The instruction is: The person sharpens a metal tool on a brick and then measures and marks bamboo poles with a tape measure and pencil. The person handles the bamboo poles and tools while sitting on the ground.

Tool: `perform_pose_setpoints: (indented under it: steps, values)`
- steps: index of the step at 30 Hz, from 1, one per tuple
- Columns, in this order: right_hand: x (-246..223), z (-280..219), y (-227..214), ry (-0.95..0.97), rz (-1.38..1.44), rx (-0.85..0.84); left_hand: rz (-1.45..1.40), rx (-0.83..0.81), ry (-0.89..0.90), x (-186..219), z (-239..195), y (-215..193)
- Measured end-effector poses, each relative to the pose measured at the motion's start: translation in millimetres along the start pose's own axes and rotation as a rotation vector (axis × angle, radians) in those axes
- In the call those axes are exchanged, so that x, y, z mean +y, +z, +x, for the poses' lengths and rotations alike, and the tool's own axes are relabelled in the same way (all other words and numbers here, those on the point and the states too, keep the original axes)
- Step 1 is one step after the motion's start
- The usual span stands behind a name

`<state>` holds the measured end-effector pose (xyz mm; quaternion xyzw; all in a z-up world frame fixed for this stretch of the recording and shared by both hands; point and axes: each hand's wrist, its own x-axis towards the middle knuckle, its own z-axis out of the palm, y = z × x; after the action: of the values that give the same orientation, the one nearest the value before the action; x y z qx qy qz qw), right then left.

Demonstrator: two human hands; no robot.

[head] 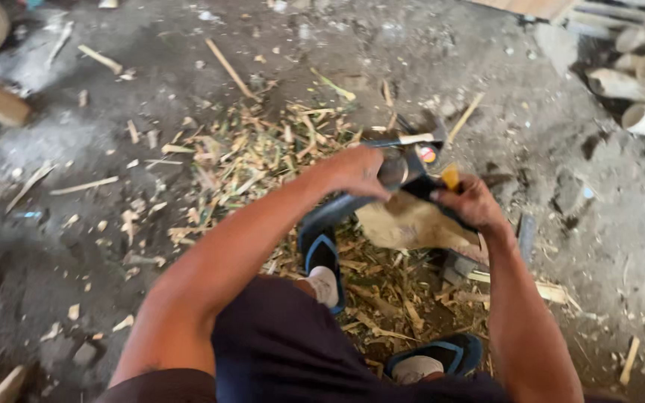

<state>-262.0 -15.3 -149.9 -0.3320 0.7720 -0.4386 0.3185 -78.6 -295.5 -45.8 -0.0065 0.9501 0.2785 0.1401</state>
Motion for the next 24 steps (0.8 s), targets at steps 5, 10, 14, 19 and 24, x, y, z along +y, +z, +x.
perform_pose_setpoints:
  steps: [5, 10, 14, 19, 24]
  values:
    - [-67.6, 32.0, 62.6, -0.067, 0.269, -0.010, 0.064, 0.417, 0.048, -19.2, -75.5, -45.0]
    - [-85.2, 62.2, 175.7, -0.170, 0.307, -0.297, 0.067, 0.353, -0.320, -64.0, -173.3, -43.5]
    - [-85.5, 63.8, 264.7, -0.147, 0.086, -0.565, 0.017, -0.063, -0.706, -95.1, -245.8, 0.4]
    - [-97.9, 51.8, 332.1, -0.385, -0.251, -0.833, -0.020, -0.382, -1.021, -104.3, -338.6, 88.9]
    - [-120.6, 37.5, 367.4, -0.391, -0.306, -0.966, -0.198, -0.373, -1.146, -122.9, -401.3, 150.6]
